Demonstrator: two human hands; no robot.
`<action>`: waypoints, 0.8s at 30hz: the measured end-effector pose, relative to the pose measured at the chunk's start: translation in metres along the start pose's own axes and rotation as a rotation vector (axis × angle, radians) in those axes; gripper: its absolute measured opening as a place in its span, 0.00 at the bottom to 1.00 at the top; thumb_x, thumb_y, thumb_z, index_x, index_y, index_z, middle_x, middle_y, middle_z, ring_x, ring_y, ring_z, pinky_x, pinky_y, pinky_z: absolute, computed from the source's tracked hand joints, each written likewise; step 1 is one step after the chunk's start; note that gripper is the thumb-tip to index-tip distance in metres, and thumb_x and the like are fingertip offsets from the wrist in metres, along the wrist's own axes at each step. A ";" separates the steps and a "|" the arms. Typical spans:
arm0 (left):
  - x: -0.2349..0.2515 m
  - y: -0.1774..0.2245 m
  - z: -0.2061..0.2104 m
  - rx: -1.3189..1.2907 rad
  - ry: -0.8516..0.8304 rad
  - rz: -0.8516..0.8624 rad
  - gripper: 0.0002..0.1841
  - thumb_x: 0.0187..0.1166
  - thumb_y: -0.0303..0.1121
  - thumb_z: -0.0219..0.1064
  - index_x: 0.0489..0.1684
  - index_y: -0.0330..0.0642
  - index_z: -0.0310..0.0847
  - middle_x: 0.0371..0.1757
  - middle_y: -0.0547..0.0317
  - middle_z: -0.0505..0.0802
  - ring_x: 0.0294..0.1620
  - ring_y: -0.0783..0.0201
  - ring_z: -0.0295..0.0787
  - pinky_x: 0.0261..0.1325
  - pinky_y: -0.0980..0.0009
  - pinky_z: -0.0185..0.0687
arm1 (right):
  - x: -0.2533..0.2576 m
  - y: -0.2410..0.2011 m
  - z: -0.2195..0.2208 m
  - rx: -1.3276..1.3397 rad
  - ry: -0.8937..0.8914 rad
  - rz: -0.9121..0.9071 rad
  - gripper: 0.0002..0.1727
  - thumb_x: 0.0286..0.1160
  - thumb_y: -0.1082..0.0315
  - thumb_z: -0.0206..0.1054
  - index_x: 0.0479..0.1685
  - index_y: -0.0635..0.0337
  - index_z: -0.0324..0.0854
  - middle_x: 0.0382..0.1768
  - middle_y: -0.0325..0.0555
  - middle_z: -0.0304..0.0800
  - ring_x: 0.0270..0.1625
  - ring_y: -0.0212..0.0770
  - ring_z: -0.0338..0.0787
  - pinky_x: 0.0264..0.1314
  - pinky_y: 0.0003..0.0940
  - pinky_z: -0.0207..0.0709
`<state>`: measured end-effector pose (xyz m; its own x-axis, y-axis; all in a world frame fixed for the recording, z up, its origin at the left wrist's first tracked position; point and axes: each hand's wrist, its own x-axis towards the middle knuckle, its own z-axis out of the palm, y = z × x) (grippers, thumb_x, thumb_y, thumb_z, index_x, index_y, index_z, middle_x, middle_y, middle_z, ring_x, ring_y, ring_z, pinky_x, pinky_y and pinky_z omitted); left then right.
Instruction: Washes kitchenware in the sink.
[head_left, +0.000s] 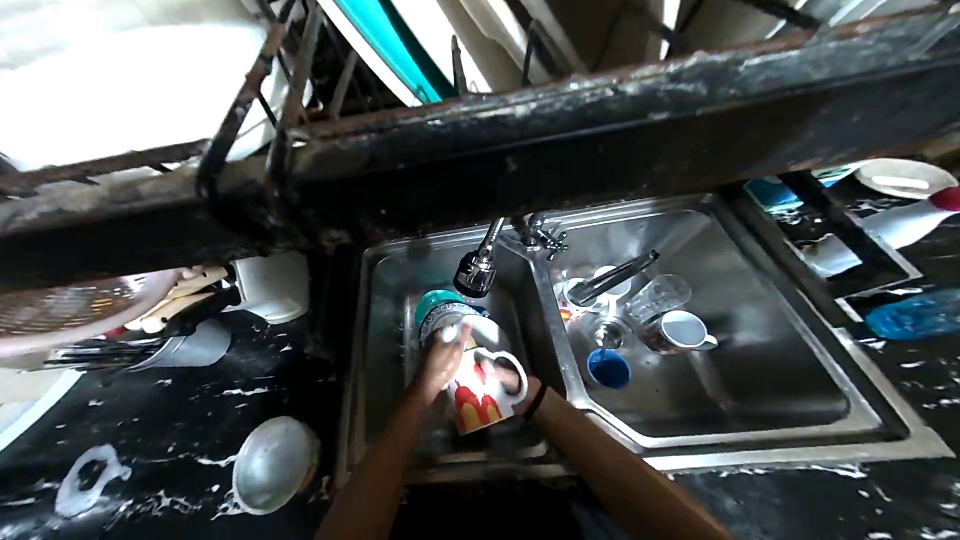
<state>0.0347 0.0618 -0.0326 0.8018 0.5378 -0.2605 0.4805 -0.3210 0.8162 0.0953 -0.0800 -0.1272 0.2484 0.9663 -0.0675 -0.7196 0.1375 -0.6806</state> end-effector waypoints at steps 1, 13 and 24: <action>-0.002 0.003 0.009 -0.074 0.195 0.024 0.22 0.93 0.39 0.54 0.62 0.23 0.82 0.60 0.34 0.90 0.66 0.52 0.85 0.76 0.56 0.74 | 0.006 -0.002 0.010 -0.030 0.081 -0.068 0.34 0.69 0.34 0.70 0.60 0.53 0.78 0.45 0.32 0.94 0.48 0.26 0.92 0.55 0.28 0.87; -0.019 -0.007 0.023 -0.476 0.148 -0.160 0.21 0.95 0.36 0.48 0.73 0.30 0.74 0.61 0.45 0.89 0.60 0.62 0.86 0.65 0.65 0.81 | 0.024 0.004 0.032 -0.084 0.687 -0.594 0.18 0.85 0.58 0.53 0.58 0.63 0.77 0.42 0.39 0.91 0.46 0.30 0.91 0.54 0.33 0.88; -0.018 -0.026 0.028 -1.109 0.250 -0.562 0.26 0.95 0.50 0.38 0.70 0.40 0.72 0.52 0.43 0.88 0.45 0.50 0.87 0.42 0.53 0.85 | 0.020 -0.007 0.029 0.334 0.784 -0.021 0.20 0.96 0.61 0.38 0.72 0.61 0.68 0.54 0.49 0.84 0.53 0.38 0.87 0.55 0.37 0.84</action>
<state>0.0179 0.0389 -0.0639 0.4372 0.5584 -0.7050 0.0804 0.7565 0.6491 0.0864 -0.0555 -0.1023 0.5527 0.5499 -0.6263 -0.8325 0.3297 -0.4452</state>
